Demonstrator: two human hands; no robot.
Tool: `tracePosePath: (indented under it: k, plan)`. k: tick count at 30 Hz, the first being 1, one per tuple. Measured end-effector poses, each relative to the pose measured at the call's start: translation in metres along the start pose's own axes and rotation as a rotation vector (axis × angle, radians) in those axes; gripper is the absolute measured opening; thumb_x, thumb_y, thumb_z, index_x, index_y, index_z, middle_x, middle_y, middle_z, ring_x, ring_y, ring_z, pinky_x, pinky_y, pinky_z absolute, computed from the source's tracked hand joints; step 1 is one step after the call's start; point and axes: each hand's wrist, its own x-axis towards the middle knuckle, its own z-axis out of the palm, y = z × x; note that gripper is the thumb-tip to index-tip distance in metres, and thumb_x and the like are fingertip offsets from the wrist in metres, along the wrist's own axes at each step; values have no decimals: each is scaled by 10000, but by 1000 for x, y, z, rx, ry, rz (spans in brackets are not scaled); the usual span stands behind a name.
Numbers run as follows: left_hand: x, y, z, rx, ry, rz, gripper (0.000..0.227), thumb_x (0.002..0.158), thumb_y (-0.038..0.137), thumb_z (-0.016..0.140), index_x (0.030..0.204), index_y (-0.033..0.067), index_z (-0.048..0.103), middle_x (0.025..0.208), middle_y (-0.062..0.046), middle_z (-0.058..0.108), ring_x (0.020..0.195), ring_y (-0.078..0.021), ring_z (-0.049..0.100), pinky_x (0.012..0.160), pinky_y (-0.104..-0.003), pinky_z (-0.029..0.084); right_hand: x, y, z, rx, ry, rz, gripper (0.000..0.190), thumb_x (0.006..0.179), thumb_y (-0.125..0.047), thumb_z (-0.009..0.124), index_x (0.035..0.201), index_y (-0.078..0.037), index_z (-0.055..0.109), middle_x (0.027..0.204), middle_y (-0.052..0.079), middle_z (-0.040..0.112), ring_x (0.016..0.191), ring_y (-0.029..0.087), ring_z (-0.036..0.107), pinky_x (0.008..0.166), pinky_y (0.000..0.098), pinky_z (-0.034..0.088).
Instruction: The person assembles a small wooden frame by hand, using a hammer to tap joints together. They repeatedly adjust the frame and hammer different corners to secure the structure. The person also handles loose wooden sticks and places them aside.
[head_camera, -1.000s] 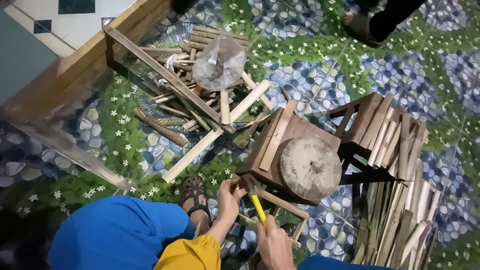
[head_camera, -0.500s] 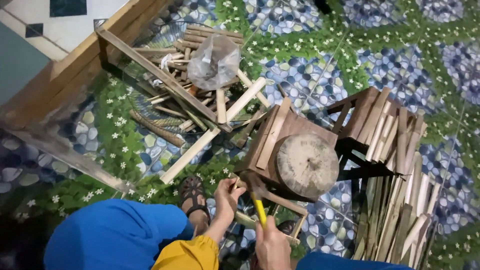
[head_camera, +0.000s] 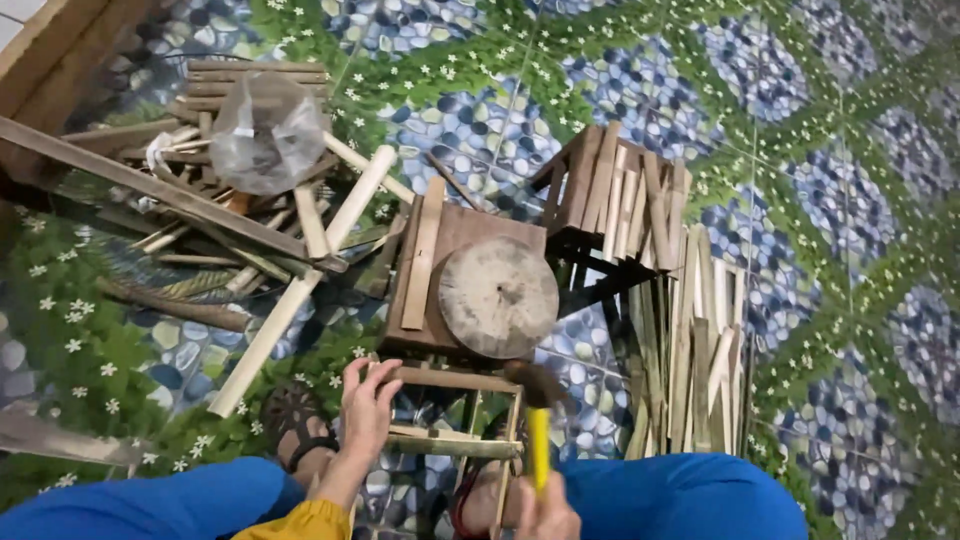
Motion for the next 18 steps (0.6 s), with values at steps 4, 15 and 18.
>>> tracePosePath:
  k: [4,15,18]
  plan:
    - [8,-23,15,-105,53,131,299,931,-29,664,1129,147,803,1376,-51,450,1137,-169,633,1059,-274,512,57,96,62,-141,149,-109,305,889,-535,595,1039,-270,600,714,132,690,749,434,669,679,485,506]
    - [22,-23,20,-971,-2,-416,247,996,-60,515,1238,-17,487,1313,-139,552,1153,-220,653,1027,-365,511,53,64,45,-43,53,-40,305,955,-491,571,1031,-197,536,751,174,677,748,463,644,670,501,479]
    - [26,-70,44,-882,-31,-21,470,901,-205,577,1334,-64,463,1369,-101,384,1230,-212,617,1110,-392,512,45,33,30,-87,-314,233,261,1030,-374,536,1190,-169,541,1078,141,753,966,308,738,872,412,604]
